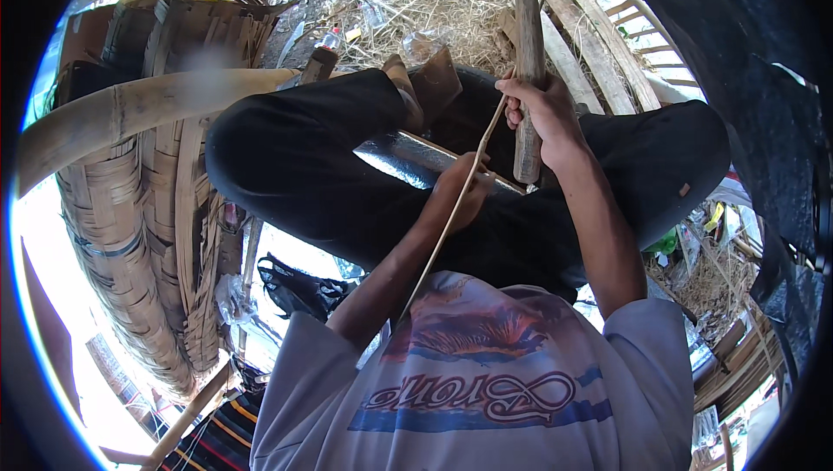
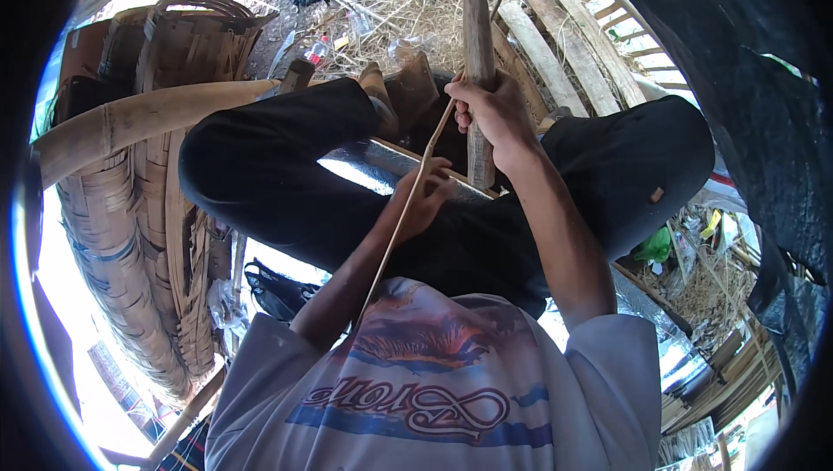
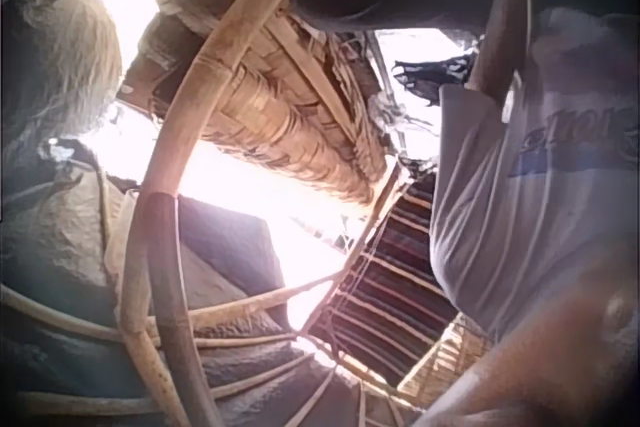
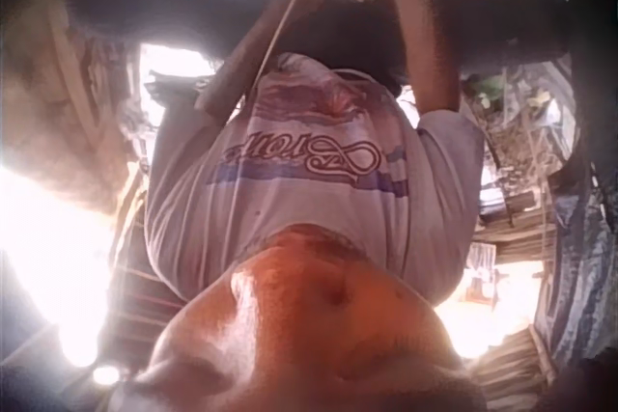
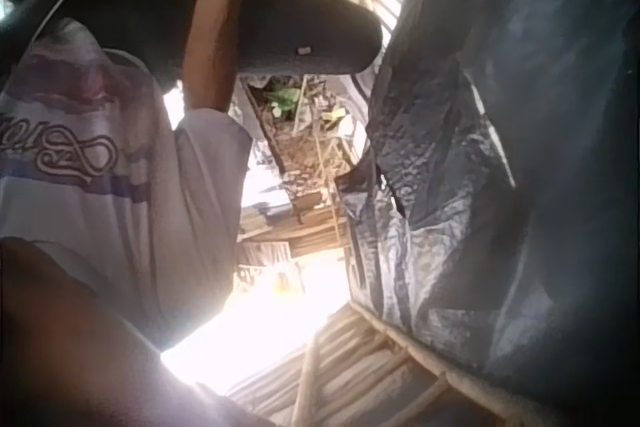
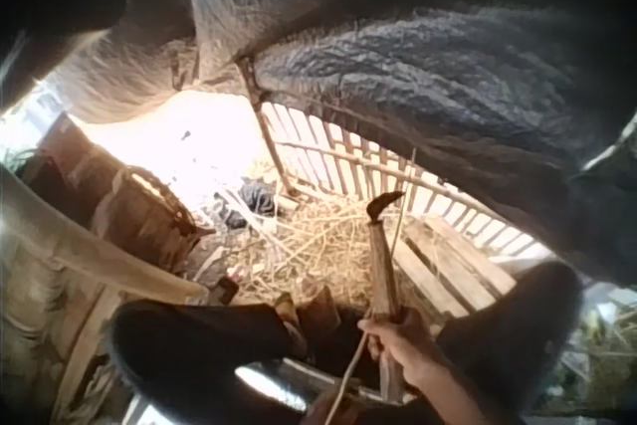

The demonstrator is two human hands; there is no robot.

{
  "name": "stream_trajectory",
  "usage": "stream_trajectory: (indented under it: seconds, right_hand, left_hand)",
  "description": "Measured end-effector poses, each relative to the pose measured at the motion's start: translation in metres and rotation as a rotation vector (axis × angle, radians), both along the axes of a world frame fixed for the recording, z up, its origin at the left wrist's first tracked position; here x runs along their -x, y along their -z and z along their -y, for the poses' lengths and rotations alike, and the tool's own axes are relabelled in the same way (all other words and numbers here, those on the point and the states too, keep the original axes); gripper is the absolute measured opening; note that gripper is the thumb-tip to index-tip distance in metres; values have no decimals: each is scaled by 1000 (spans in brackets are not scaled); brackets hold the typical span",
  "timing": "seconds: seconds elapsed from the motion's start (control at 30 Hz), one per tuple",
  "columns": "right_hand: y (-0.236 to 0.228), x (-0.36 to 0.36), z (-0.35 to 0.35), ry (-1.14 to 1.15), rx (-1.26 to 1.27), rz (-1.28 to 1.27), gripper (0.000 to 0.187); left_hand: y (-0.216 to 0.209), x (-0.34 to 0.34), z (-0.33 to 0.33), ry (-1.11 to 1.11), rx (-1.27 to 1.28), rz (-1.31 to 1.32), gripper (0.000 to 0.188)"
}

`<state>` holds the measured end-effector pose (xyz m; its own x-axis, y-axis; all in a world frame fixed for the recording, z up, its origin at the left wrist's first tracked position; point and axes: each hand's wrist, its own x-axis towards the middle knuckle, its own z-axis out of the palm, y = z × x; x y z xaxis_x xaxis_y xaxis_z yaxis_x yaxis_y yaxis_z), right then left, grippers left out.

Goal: The person holds a thin bamboo strip and shaves it along its length using a curved knife.

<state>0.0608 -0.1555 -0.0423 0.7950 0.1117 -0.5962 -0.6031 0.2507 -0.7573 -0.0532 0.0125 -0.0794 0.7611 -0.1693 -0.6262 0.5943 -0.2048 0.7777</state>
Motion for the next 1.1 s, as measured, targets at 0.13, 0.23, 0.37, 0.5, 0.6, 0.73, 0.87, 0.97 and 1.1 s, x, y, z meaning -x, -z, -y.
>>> stream_trajectory:
  seconds: [0.13, 0.23, 0.37, 0.5, 0.6, 0.73, 0.87, 0.97, 1.1]
  right_hand:
    - [2, 5, 9, 18, -5, 24, 12]
    - [7, 5, 13, 40, -18, 40, 11]
    - [5, 6, 10, 21, 10, 64, 10]
    - [12, 3, 10, -20, 51, 82, 11]
    - [15, 4, 11, -11, 41, 105, 11]
    - [16, 4, 10, -40, 71, 122, 11]
    - [17, 3, 7, -60, 95, 112, 13]
    - [19, 3, 6, -97, 84, 97, 15]
    - [16, 5, 0, -165, 16, 106, 17]
  left_hand:
    - [-14, -17, 12, 698, -479, 697, 47]
    - [-18, 13, -7, 987, -283, 617, 57]
    - [-28, 6, -1, 1229, -723, 417, 71]
    - [-10, -16, 5, 1303, -975, 143, 65]
    - [-7, -14, 1, 1085, -915, 284, 43]
    - [-14, -22, 13, 1290, -708, 178, 42]
    - [-1, -21, 17, 1175, -701, 130, 43]
    - [11, -13, 24, 1087, -571, 207, 43]
    - [40, -8, 30, 645, -548, 144, 46]
